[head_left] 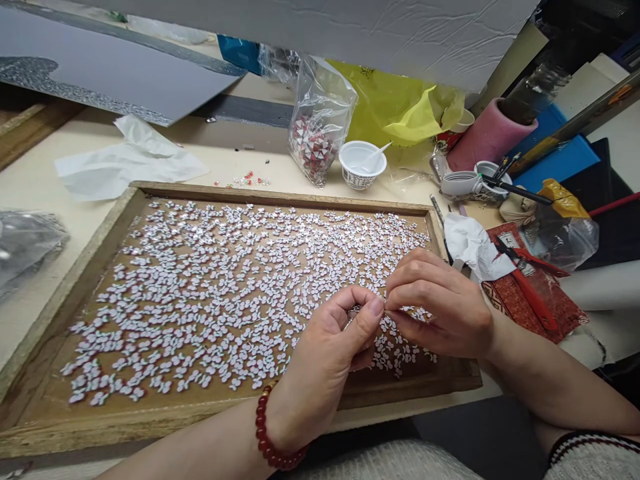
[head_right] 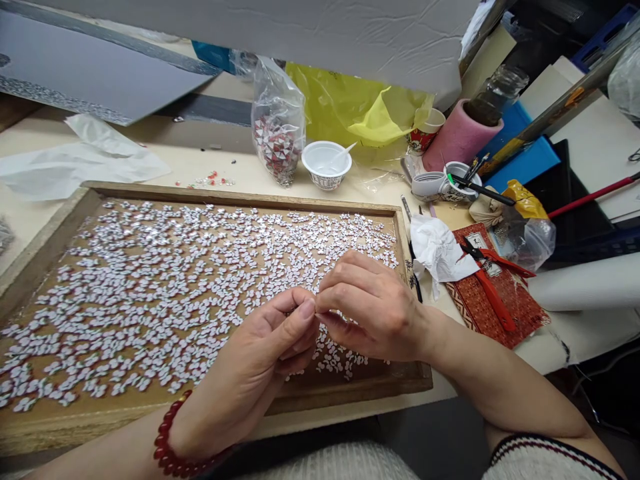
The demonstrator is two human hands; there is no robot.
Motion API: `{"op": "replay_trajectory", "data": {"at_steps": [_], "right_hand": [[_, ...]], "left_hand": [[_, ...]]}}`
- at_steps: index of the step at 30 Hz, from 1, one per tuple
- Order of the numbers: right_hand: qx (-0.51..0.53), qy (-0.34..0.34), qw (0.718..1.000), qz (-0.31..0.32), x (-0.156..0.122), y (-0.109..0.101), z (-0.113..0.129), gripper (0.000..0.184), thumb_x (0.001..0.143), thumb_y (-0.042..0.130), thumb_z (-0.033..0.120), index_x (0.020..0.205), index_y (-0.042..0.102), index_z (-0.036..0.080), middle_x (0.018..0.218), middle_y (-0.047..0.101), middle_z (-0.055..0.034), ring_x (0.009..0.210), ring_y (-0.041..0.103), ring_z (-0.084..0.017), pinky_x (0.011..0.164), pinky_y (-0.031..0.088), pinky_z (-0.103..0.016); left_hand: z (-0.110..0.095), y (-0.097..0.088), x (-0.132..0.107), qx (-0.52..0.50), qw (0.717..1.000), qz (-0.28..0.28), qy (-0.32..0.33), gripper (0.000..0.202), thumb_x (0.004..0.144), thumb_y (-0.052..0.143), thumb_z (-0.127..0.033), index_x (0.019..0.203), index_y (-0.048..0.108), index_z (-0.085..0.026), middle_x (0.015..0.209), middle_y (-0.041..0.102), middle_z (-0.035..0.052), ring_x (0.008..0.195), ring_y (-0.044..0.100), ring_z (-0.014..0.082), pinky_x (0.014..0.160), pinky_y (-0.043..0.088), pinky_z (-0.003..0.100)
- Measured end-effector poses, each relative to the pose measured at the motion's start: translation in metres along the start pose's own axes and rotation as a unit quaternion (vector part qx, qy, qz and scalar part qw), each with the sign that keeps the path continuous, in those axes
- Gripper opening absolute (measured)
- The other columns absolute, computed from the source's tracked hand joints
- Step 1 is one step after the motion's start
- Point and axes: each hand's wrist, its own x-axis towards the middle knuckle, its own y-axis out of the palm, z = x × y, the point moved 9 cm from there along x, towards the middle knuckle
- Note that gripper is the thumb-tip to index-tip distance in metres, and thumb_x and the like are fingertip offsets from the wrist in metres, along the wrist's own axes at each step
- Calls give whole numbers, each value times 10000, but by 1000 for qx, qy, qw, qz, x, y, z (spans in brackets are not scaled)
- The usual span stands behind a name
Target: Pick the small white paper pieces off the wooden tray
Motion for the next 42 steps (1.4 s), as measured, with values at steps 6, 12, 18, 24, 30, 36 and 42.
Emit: {"op": "replay_trajectory", "data": {"at_steps": [6,12,18,24,30,36,42], "right_hand": [[24,18,1000,2,-2,0,-5,49,857,568,121,876,567,166,786,615,-44,762,556,-135,697,498,-306],[44,27,999,1,-3,1,-7,36,857,578,131,878,575,160,781,618,-50,760,558,-135,689,499,-310],[64,32,997,0,-4,2,-9,49,848,584,124,876,575,163,781,622,-50,758,557,-132,689,501,-310],[73,42,996,-7,-3,0,-13,62,830,588,98,843,570,155,754,626,-54,734,562,-134,676,493,-314],[56,47,997,-15,-2,-3,-17,99,804,605,66,829,562,152,746,627,-67,733,572,-151,666,483,-335],[35,53,998,-24,-4,-4,-19,107,801,638,88,819,562,161,745,622,-55,722,568,-147,668,483,-335],[15,63,997,-36,-4,-8,-23,123,794,641,76,816,565,170,754,626,-49,734,585,-149,669,489,-329]], "left_hand": [[2,-1,1,-7,1000,-4,1,265,872,625,-382,761,488,-184,595,314,-79,512,206,62,436,195,162],[4,1,1,-12,1000,11,-6,264,887,605,-373,757,474,-184,583,298,-79,512,210,63,442,193,163],[6,2,1,-10,1000,20,-13,265,885,605,-377,760,472,-185,576,291,-80,515,203,67,439,190,159],[5,4,0,-24,999,13,-19,286,921,538,-391,743,496,-171,600,359,-65,516,178,69,427,176,161],[4,8,-1,-32,999,32,-26,254,937,513,-343,768,553,-157,596,388,-60,507,188,64,422,171,162],[5,7,-2,-33,999,28,-15,238,961,468,-311,826,583,-151,610,408,-56,498,185,57,417,169,158],[4,9,-1,-38,998,42,-8,171,959,477,-271,917,583,-143,618,417,-57,502,210,54,420,187,155]]}}
